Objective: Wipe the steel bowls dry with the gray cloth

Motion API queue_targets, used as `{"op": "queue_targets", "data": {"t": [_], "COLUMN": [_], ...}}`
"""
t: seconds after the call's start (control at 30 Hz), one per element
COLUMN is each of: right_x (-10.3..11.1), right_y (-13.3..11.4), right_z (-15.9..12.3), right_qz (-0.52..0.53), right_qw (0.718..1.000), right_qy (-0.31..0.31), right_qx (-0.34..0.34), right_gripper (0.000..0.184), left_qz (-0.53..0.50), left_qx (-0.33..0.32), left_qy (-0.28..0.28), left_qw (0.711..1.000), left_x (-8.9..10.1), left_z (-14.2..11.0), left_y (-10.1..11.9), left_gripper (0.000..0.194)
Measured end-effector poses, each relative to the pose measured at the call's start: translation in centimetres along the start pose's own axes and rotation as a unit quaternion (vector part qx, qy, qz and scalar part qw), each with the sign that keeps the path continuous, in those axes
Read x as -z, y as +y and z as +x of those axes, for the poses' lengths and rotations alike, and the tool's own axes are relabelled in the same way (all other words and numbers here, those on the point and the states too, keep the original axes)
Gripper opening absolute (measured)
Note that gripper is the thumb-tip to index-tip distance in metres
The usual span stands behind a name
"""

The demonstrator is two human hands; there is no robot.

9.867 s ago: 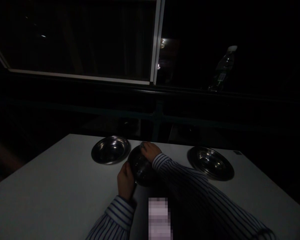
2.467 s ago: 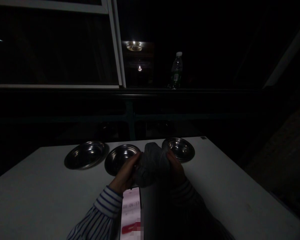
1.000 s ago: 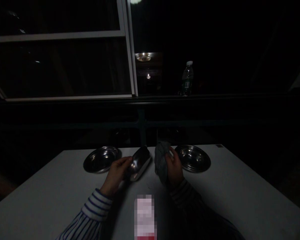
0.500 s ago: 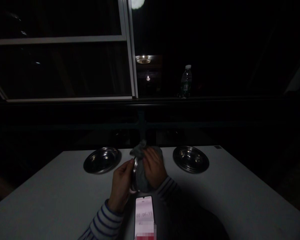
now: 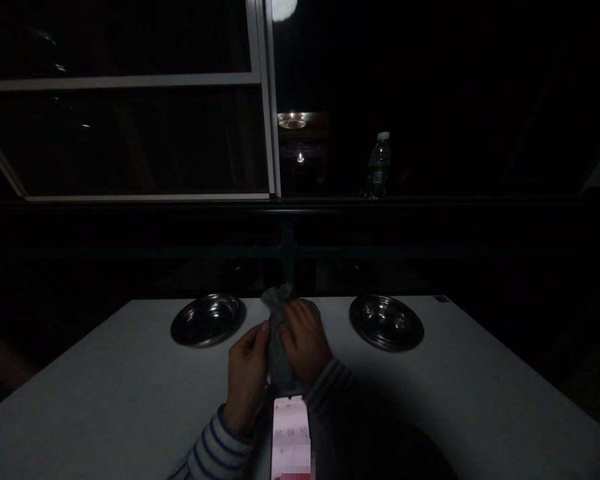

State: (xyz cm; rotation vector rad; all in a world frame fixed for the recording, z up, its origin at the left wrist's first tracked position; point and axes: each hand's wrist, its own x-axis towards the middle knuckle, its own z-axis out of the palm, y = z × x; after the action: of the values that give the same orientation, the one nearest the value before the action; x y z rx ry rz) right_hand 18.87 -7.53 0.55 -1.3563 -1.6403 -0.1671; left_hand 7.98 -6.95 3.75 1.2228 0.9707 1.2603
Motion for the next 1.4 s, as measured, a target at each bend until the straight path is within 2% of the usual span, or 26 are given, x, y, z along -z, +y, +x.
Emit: {"op": "queue_targets", "data": {"t": [0.1,0.2,0.3,0.37,0.47,0.57,0.6,0.73,0.77,0.87,0.9,1.0,1.1,1.17,1.23,1.3,1.33,1.4], "right_x": [0.5,1.9,3.2,3.5,3.0,2.3,2.1,1.7,1.5,1.0,0.8,0.5,0.5,0.5,0.4,0.3,0.1,-0.3], "right_y": [2.1,4.4,5.3,4.4,1.7,-0.6,-1.0,-1.1,-1.1,-1.2,-1.2,-1.2,-1.3,-1.0,-0.4,-0.2,-0.4,-1.2], "right_z": [0.6,0.7,0.7,0.7,0.2,-0.3,-0.3,-0.4,-0.5,-0.9,-1.0,-1.2,-1.1,-0.5,0.5,1.2,1.3,0.6], "right_qz": [0.063,0.012,-0.105,-0.132,-0.087,-0.044,-0.034,0.009,0.014,0.016,0.019,0.036,0.039,0.056,0.097,0.109,0.097,0.043], "right_qw": [0.994,0.995,0.992,0.991,0.991,0.985,0.986,0.998,0.998,0.993,0.994,0.999,0.996,0.995,0.995,0.991,0.993,0.999], "right_qy": [0.038,0.071,0.057,0.018,-0.021,-0.034,-0.036,-0.007,-0.005,-0.049,-0.053,-0.004,-0.035,-0.050,-0.018,-0.005,-0.002,-0.004], "right_qx": [-0.083,-0.073,-0.034,0.015,0.104,0.160,0.157,0.063,0.058,0.103,0.094,-0.011,0.070,0.070,-0.034,-0.080,-0.069,0.002], "right_gripper": [0.034,0.036,0.037,0.037,0.038,0.037,0.036,0.037,0.038,0.041,0.040,0.042,0.041,0.040,0.039,0.040,0.039,0.039], "left_qz": [0.003,-0.019,-0.040,-0.047,-0.054,-0.048,-0.041,0.009,0.017,0.034,0.041,0.056,0.064,0.062,0.048,0.027,0.012,-0.029], "left_qx": [0.007,0.019,0.033,0.033,0.019,-0.002,-0.004,-0.006,-0.012,-0.031,-0.031,-0.029,-0.044,-0.044,-0.031,-0.008,0.002,0.015], "left_qy": [0.006,0.017,0.016,-0.004,-0.015,-0.005,-0.003,0.015,0.021,0.031,0.034,0.050,0.055,0.052,0.052,0.046,0.039,0.026], "left_qw": [1.000,1.000,0.999,0.998,0.998,0.999,0.999,1.000,1.000,0.998,0.998,0.997,0.995,0.996,0.997,0.999,0.999,0.999], "left_x": [0.6,1.3,1.5,1.2,0.6,0.4,0.4,0.6,0.7,0.9,1.0,1.3,1.7,1.8,1.7,1.4,1.2,0.9], "left_z": [0.2,0.6,0.7,0.5,0.1,-0.3,-0.4,-0.7,-0.7,-0.6,-0.5,-0.4,-0.2,-0.2,-0.2,-0.2,-0.2,-0.1], "left_y": [-0.2,-0.2,-0.2,-0.2,0.0,0.2,0.2,0.4,0.4,0.2,0.1,-0.2,-0.6,-0.9,-1.0,-0.9,-0.9,-0.7], "left_gripper": [0.031,0.035,0.039,0.039,0.034,0.029,0.029,0.033,0.034,0.033,0.034,0.033,0.032,0.031,0.031,0.031,0.031,0.028]}}
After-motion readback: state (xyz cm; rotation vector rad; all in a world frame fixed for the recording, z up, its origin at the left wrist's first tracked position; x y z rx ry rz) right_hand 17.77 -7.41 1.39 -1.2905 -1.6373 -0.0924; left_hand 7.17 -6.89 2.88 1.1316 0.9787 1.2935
